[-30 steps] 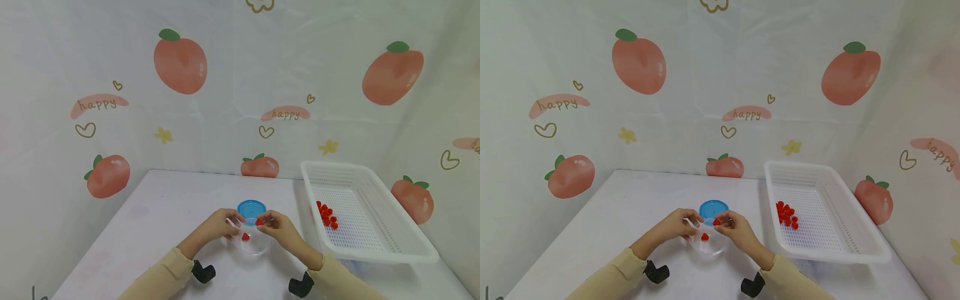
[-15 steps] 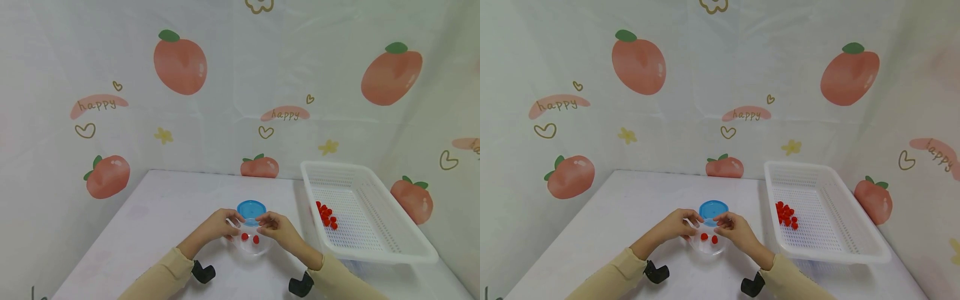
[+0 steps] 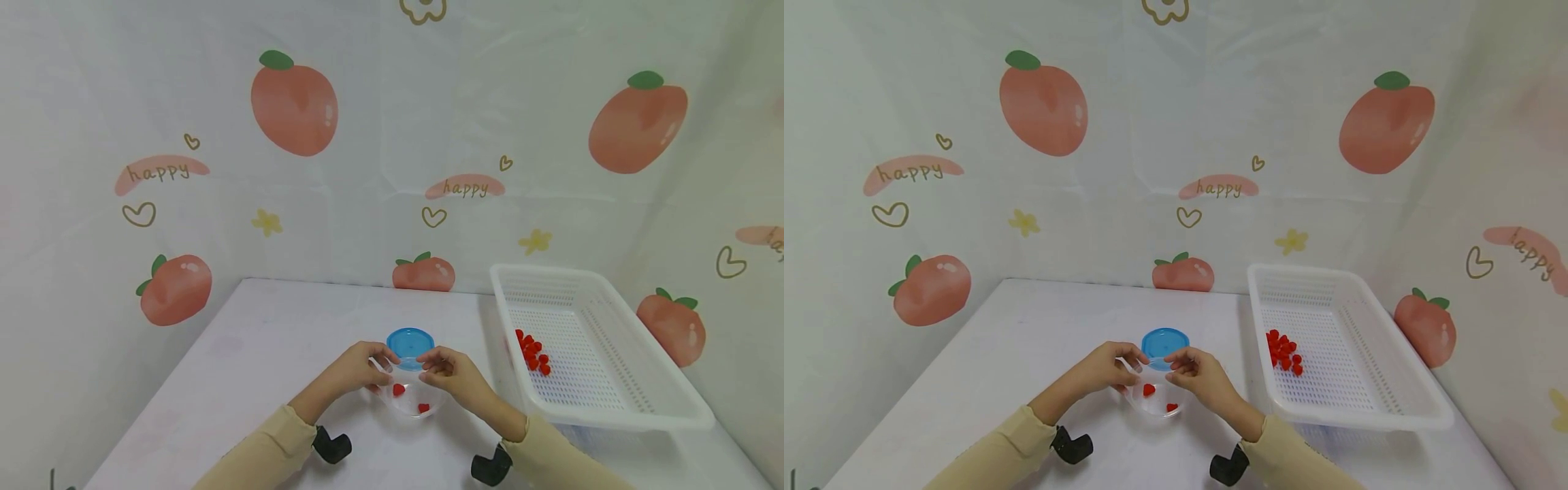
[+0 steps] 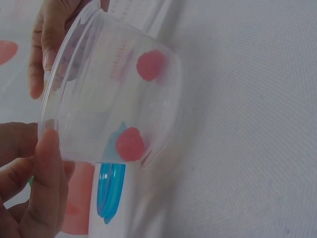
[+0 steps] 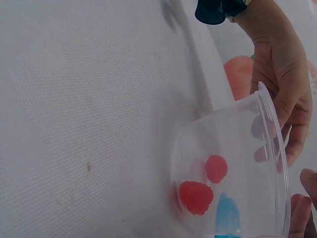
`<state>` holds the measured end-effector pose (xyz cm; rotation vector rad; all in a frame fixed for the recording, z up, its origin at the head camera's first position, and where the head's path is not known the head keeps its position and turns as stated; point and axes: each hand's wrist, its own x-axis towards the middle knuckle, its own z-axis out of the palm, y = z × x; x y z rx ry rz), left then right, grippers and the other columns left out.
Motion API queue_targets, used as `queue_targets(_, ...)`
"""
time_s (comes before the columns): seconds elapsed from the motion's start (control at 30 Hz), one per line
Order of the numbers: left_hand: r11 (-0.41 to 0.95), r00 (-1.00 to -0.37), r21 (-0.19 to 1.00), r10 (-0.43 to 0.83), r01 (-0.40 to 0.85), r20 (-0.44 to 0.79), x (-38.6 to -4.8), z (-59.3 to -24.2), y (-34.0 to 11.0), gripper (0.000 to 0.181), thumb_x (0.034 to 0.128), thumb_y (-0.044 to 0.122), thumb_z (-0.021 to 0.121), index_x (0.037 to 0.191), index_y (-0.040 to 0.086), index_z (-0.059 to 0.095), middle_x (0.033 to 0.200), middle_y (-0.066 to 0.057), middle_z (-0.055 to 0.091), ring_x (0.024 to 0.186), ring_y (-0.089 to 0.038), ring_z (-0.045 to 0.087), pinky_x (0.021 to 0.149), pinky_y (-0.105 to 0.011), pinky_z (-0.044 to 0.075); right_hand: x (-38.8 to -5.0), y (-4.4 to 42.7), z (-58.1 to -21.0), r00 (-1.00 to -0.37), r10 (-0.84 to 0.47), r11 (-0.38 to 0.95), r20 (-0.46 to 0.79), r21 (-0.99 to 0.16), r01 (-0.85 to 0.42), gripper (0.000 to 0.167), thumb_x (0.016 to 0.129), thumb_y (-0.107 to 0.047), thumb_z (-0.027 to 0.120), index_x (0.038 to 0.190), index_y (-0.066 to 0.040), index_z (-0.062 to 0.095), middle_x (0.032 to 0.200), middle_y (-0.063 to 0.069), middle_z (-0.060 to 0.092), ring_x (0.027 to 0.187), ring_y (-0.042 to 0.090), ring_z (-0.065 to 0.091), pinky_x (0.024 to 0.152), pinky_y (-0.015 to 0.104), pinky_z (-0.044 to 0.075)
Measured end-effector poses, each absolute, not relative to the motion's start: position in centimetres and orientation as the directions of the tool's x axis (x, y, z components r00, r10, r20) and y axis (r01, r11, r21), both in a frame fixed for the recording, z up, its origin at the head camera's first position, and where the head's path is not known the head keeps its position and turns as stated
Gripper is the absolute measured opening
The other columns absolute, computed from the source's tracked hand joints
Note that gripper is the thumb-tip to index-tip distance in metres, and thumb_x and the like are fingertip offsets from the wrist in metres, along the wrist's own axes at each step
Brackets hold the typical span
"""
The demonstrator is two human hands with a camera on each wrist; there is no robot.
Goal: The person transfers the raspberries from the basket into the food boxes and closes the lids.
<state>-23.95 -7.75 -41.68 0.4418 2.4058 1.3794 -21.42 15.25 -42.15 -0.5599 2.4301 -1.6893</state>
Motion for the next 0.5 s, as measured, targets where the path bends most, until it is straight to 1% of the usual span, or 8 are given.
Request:
queue_targets(0.27,0.467,-0.893,0.879,0.431,0.096,-0.131,-23.90,-41.73,-7.81,0.026,0.0809,0.003,0.073,0.107,0.004,0.067,0.095,-0.009,0.062,0.064,-0.015,0.061,0.060,-0.028,0.058,-21.34,15.18,-41.93,-0.925,-0.370,0.299,0.093,-0.930,-0.213,0.030,0.087,-0.009,0.070,0.112,0.007,0.061,0.099,0.017,0.064,0.082,0.016,0.060,0.071,0.016,0.055)
queue_targets(0.5,0.480,-0.894,0.872,0.428,0.100,-0.133,-23.81,-41.52,-7.77,0.027,0.0815,0.004,0.073,0.107,0.004,0.067,0.095,-0.009,0.062,0.064,-0.015,0.060,0.059,-0.028,0.058,-21.37,15.32,-41.71,-0.918,-0.386,0.292,0.095,-0.931,-0.219,0.032,0.088,-0.010,0.070,0.113,0.007,0.060,0.104,0.025,0.062,0.084,0.018,0.061,0.073,0.018,0.056)
